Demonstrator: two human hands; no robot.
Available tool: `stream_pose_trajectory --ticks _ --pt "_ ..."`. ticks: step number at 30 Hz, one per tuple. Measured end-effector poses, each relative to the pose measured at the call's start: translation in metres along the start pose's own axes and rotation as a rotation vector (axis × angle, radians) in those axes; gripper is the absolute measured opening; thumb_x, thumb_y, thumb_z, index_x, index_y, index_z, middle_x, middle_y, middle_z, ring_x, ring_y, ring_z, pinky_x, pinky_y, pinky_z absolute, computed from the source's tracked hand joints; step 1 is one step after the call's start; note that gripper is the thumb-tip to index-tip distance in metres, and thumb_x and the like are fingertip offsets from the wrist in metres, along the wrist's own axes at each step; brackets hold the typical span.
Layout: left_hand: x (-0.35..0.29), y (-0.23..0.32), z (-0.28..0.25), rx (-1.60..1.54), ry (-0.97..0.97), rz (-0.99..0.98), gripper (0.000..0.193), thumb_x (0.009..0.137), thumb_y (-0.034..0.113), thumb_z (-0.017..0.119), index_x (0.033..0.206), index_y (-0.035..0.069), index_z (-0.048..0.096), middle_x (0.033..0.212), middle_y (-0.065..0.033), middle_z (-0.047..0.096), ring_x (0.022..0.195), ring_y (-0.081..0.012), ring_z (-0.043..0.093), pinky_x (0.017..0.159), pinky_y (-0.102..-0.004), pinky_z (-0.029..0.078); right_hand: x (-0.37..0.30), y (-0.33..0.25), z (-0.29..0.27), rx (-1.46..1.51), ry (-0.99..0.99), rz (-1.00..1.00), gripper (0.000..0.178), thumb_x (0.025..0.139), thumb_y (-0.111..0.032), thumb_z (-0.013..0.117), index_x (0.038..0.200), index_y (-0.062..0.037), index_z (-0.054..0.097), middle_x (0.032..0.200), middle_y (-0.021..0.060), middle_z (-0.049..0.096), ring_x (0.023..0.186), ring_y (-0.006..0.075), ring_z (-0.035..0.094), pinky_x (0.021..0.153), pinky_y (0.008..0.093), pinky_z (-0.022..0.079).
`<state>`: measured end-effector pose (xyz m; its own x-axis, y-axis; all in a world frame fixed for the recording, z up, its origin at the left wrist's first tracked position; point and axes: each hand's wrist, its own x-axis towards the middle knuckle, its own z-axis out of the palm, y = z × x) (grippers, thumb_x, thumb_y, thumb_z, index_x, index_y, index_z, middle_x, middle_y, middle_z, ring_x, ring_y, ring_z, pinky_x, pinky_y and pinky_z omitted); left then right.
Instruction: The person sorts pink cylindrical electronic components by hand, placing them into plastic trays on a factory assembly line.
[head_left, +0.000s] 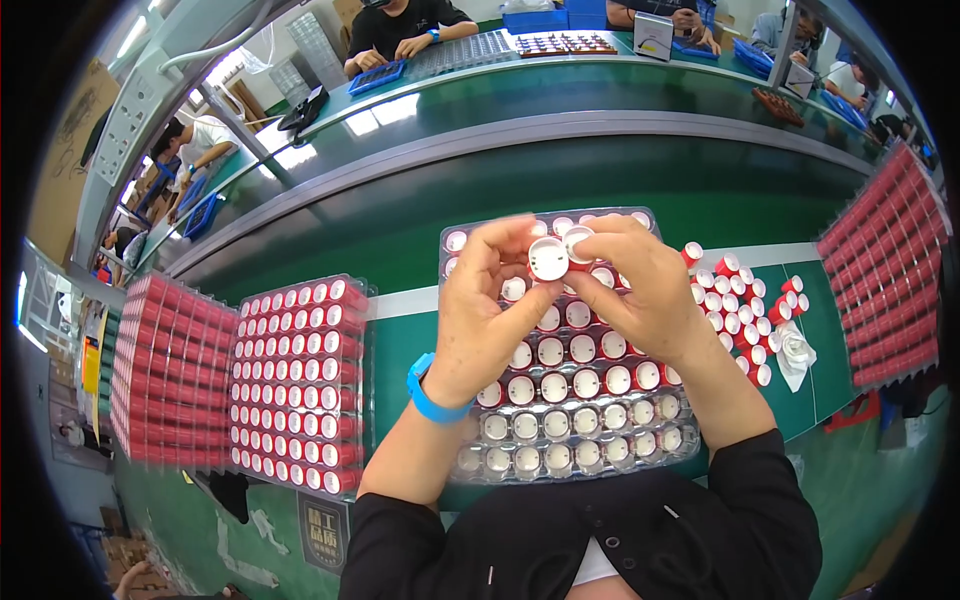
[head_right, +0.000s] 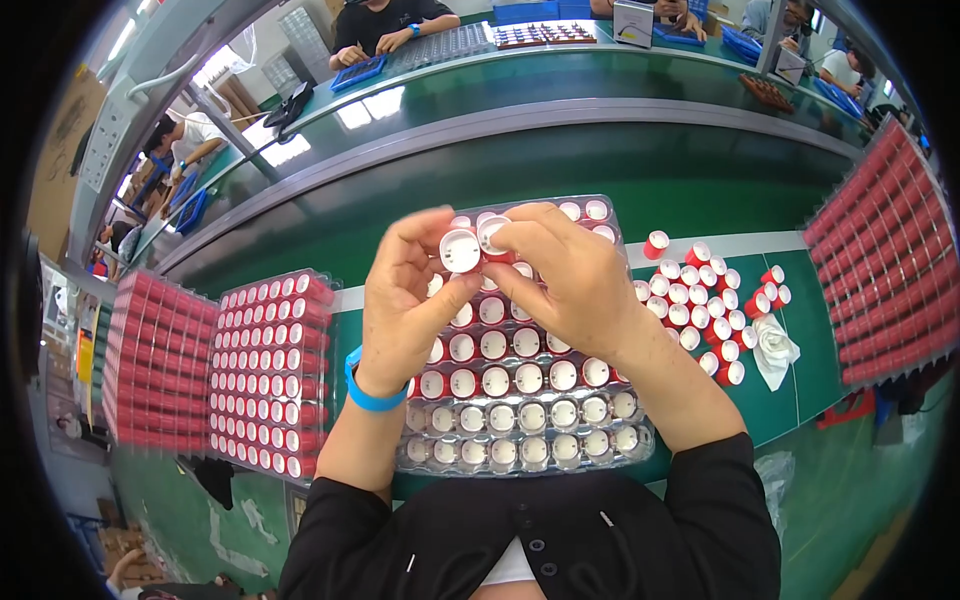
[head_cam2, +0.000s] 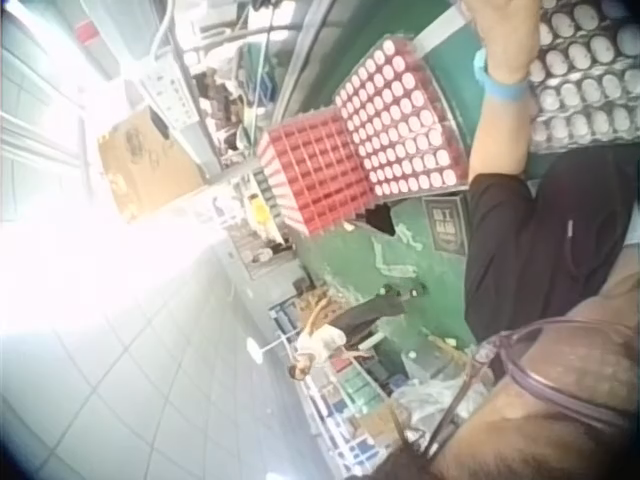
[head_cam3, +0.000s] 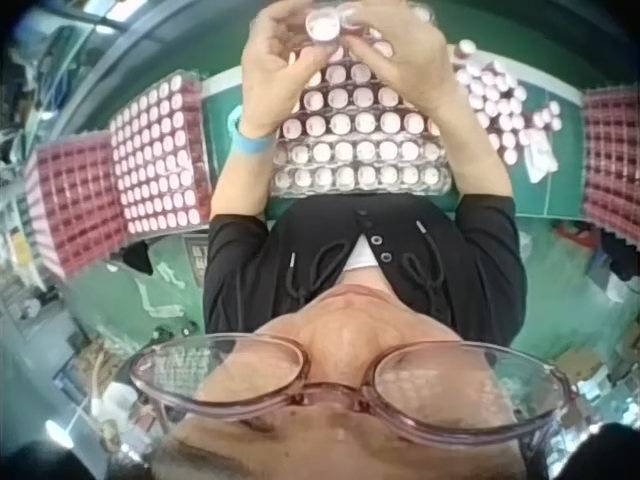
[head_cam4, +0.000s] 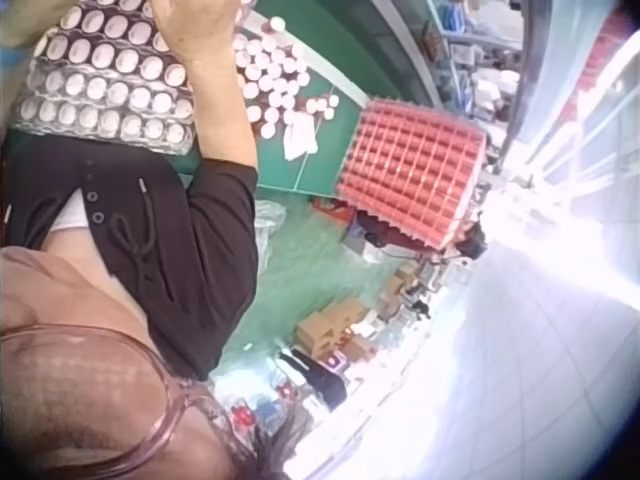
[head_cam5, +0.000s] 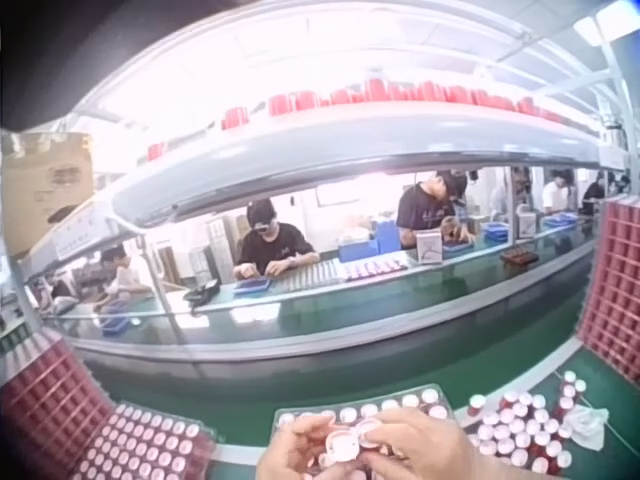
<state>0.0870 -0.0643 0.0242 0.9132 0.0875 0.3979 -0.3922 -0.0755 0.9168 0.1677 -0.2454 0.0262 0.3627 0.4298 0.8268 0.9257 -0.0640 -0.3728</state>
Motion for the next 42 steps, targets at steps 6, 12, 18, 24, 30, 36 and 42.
stream_pose_trajectory --ticks 6,12,18,24,30,36,42 --pt "0.003 0.021 -0.010 -0.224 -0.004 -0.230 0.027 0.094 0.010 0.067 0.116 0.002 0.055 0.106 -0.0096 0.066 0.090 -0.0145 0.066 0.078 -0.0290 0.056 0.005 -0.002 -0.002 0.732 -0.179 0.803 0.018 0.098 -0.019 0.065 0.099 -0.0018 0.062 0.090 0.0038 0.067 0.078 0.0135 0.070 0.069 0.0256 0.057" --pt "-0.012 0.019 -0.015 -0.746 -0.118 -0.592 0.035 0.102 0.040 0.056 0.105 0.007 0.064 0.087 -0.0055 0.069 0.074 -0.0146 0.067 0.068 -0.0314 0.057 -0.003 -0.017 -0.008 1.215 -0.223 1.244 0.043 0.096 -0.044 0.064 0.100 -0.0018 0.067 0.081 0.0072 0.071 0.064 0.0139 0.072 0.054 0.0261 0.060" --pt "-0.031 0.020 -0.010 -0.813 -0.113 -0.638 0.039 0.101 0.045 0.055 0.101 0.008 0.066 0.084 -0.0058 0.070 0.073 -0.0156 0.068 0.068 -0.0337 0.058 -0.012 -0.038 -0.010 1.247 -0.184 1.342 0.041 0.100 -0.044 0.058 0.097 -0.0038 0.065 0.073 0.0066 0.070 0.058 0.0144 0.070 0.053 0.0289 0.061" --pt "-0.045 0.018 -0.008 -0.834 -0.120 -0.629 0.039 0.100 0.047 0.057 0.096 0.009 0.067 0.084 -0.0068 0.071 0.072 -0.0163 0.068 0.066 -0.0339 0.059 -0.024 -0.052 -0.009 1.280 -0.151 1.349 0.044 0.100 -0.046 0.056 0.097 -0.0040 0.065 0.071 0.0063 0.069 0.056 0.0155 0.070 0.051 0.0285 0.060" --pt "-0.057 0.022 -0.007 -0.847 -0.045 -0.644 0.038 0.099 0.046 0.059 0.094 0.009 0.067 0.085 -0.0084 0.071 0.075 -0.0183 0.069 0.071 -0.0350 0.059 -0.025 -0.066 -0.010 1.224 -0.029 1.249 0.028 0.100 -0.033 0.058 0.100 -0.0053 0.063 0.084 0.0069 0.070 0.070 0.0164 0.072 0.057 0.0298 0.061" --pt "-0.064 0.027 0.002 -0.919 -0.043 -0.624 0.038 0.102 0.040 0.056 0.114 0.006 0.065 0.096 -0.0116 0.070 0.085 -0.0200 0.070 0.079 -0.0348 0.058 -0.028 -0.065 -0.007 1.044 -0.066 0.920 0.023 0.097 -0.027 0.061 0.110 -0.0093 0.055 0.096 0.0052 0.065 0.081 0.0145 0.069 0.063 0.0294 0.059" --pt "-0.069 0.024 0.009 -0.902 -0.040 -0.464 0.042 0.105 0.033 0.052 0.136 0.006 0.050 0.097 -0.0086 0.068 0.087 -0.0181 0.068 0.082 -0.0355 0.058 -0.021 -0.073 -0.001 0.861 -0.183 1.005 0.019 0.093 -0.024 0.065 0.102 -0.0111 0.056 0.088 0.0017 0.063 0.073 0.0111 0.064 0.057 0.0276 0.055"
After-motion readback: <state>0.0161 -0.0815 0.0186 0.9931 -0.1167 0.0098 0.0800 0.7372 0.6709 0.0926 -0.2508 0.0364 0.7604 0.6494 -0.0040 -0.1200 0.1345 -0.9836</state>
